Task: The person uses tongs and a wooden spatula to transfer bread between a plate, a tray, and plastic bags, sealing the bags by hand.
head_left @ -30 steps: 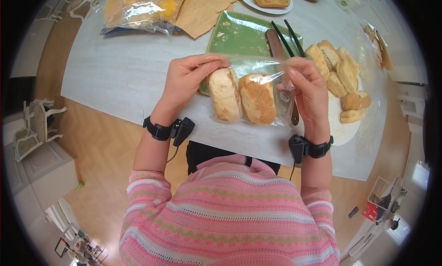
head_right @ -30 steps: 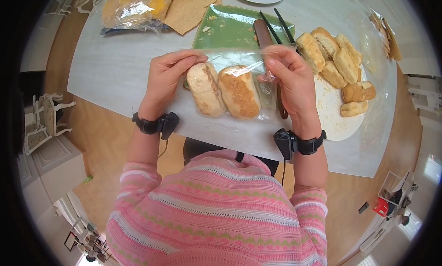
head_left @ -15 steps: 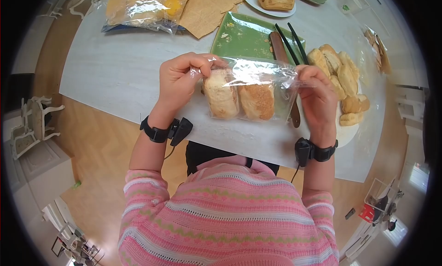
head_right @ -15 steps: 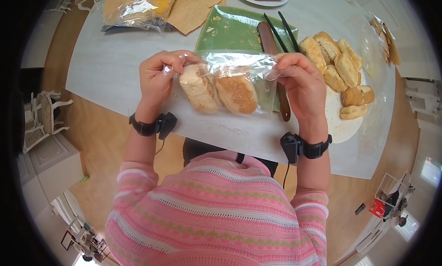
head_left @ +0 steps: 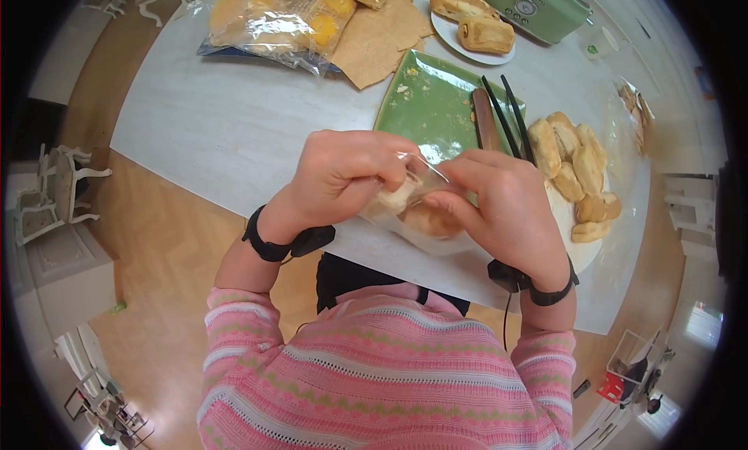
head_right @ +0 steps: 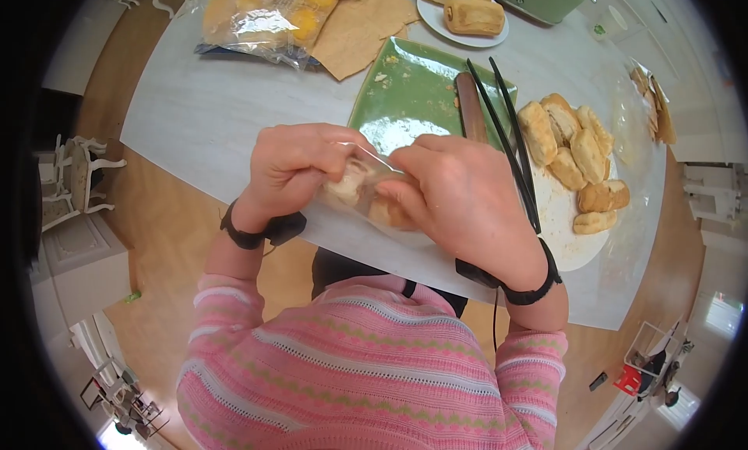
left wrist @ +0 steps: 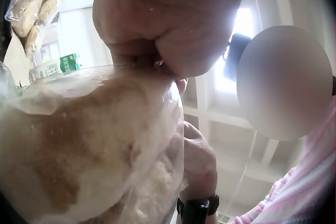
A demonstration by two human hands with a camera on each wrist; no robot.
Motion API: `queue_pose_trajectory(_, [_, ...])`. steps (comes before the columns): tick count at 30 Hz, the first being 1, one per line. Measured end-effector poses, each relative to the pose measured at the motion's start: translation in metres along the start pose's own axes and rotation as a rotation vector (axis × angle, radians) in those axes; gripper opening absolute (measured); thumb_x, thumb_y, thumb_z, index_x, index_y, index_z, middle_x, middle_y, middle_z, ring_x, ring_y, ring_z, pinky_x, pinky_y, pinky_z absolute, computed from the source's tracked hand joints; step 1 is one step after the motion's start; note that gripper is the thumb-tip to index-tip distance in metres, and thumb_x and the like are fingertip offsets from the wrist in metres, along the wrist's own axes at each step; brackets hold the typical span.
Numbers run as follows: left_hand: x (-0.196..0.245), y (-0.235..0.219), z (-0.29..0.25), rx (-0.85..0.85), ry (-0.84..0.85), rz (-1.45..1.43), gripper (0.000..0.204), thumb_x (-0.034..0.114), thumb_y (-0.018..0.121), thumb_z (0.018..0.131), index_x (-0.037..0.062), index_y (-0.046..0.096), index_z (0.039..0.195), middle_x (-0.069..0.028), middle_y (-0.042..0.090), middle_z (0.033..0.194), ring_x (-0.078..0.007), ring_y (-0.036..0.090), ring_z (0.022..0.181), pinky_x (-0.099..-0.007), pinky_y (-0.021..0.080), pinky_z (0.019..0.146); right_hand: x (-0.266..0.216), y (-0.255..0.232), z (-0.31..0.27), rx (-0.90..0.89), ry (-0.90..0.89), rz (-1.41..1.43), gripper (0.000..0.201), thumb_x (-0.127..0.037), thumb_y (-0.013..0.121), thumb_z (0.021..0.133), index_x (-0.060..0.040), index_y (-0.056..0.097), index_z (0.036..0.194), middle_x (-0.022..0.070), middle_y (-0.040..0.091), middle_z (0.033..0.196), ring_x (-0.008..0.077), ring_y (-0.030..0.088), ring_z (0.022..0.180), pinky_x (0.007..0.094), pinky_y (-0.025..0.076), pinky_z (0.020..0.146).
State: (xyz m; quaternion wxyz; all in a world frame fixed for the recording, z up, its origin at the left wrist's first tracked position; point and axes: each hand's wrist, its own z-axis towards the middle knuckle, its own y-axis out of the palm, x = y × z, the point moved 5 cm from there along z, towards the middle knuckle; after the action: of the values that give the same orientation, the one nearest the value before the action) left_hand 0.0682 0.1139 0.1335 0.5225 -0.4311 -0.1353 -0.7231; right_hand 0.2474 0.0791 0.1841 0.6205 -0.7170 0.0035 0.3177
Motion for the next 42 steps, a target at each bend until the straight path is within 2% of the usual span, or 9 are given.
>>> queue_pose_trajectory(4, [0.001,-0.008,-0.001,-0.015,-0.014,-0.066,0.016,-0.013,0.055,0.075,0.0018,0.062,0.077,-0.0160,0.074,0.094,-0.0236,0.073,0.082,-0.0298,0.057,0.072,0.012,0.011,0.002,0.007,0.127,0.195,0.019,-0.017,0.079,0.082,0.0002,0.072,0.085,0.0135,0.065,0.073,0.0255,0.064,0.065,0.0334,0.049,0.060])
queue_pose_trajectory(11, [-0.008,-0.016,-0.004,-0.062,-0.111,-0.225,0.018,-0.013,0.054,0.074,0.0013,0.064,0.077,-0.0157,0.074,0.093,-0.0233,0.074,0.084,-0.0306,0.057,0.077,0.011,0.011,0.005,0.059,0.060,0.276,0.015,-0.013,0.079,0.082,0.0001,0.072,0.086,0.0142,0.065,0.071,0.0252,0.062,0.061,0.0315,0.048,0.059])
queue_pose_trajectory(14, [-0.014,-0.019,-0.006,-0.044,-0.154,-0.257,0.019,-0.013,0.053,0.075,0.0006,0.066,0.078,-0.0155,0.075,0.093,-0.0228,0.073,0.087,-0.0306,0.057,0.079,0.010,0.010,0.009,0.094,0.042,0.347,0.017,-0.016,0.075,0.085,0.0000,0.069,0.082,0.0188,0.060,0.069,0.0358,0.057,0.060,0.0378,0.046,0.055])
queue_pose_trajectory(17, [-0.025,-0.023,-0.009,0.031,-0.195,-0.242,0.022,-0.013,0.049,0.078,-0.0010,0.067,0.079,-0.0149,0.075,0.094,-0.0208,0.072,0.090,-0.0300,0.056,0.083,0.018,0.013,0.011,0.057,0.114,0.401,0.017,-0.017,0.072,0.089,0.0000,0.070,0.088,0.0162,0.059,0.067,0.0266,0.056,0.055,0.0340,0.046,0.056])
queue_pose_trajectory(19, [-0.029,-0.023,-0.007,0.082,-0.268,-0.271,0.022,-0.013,0.048,0.079,-0.0017,0.068,0.080,-0.0144,0.075,0.095,-0.0199,0.072,0.091,-0.0302,0.056,0.085,0.027,0.011,0.013,0.134,0.184,0.541,0.020,-0.018,0.069,0.093,-0.0003,0.071,0.102,0.0082,0.062,0.069,0.0143,0.055,0.062,0.0284,0.046,0.061])
queue_pose_trajectory(22, [-0.042,-0.023,-0.010,0.150,-0.355,-0.321,0.024,-0.012,0.047,0.088,-0.0035,0.069,0.088,-0.0126,0.075,0.096,-0.0178,0.070,0.092,-0.0309,0.056,0.086,0.044,0.011,0.007,0.178,0.294,0.709,0.029,-0.020,0.069,0.094,-0.0010,0.068,0.116,0.0013,0.063,0.079,0.0087,0.056,0.074,0.0253,0.046,0.069])
queue_pose_trajectory(29, [-0.068,-0.026,-0.020,0.386,-0.520,-0.464,0.016,-0.002,0.051,0.100,-0.0051,0.066,0.104,-0.0127,0.073,0.097,-0.0192,0.072,0.092,-0.0310,0.059,0.083,0.056,0.016,-0.008,0.262,0.140,0.740,0.040,-0.015,0.075,0.087,-0.0003,0.064,0.123,-0.0021,0.062,0.085,0.0081,0.055,0.080,0.0241,0.046,0.076])
queue_pose_trajectory(31, [-0.071,-0.024,-0.022,0.406,-0.559,-0.574,0.017,-0.001,0.050,0.101,-0.0054,0.064,0.109,-0.0158,0.072,0.096,-0.0259,0.074,0.092,-0.0351,0.061,0.081,0.065,0.024,-0.011,0.234,0.216,0.741,0.037,-0.011,0.075,0.086,-0.0001,0.066,0.120,-0.0029,0.062,0.085,0.0070,0.055,0.080,0.0233,0.046,0.075])
queue_pose_trajectory(42, [-0.081,-0.036,-0.029,0.237,-0.649,-0.676,0.035,0.014,0.056,0.102,-0.0002,0.053,0.134,-0.0167,0.073,0.104,-0.0250,0.073,0.099,-0.0323,0.057,0.090,0.098,0.044,-0.020,0.380,0.378,1.106,0.014,-0.002,0.072,0.089,0.0009,0.072,0.103,0.0007,0.070,0.091,0.0059,0.062,0.079,0.0224,0.053,0.073])
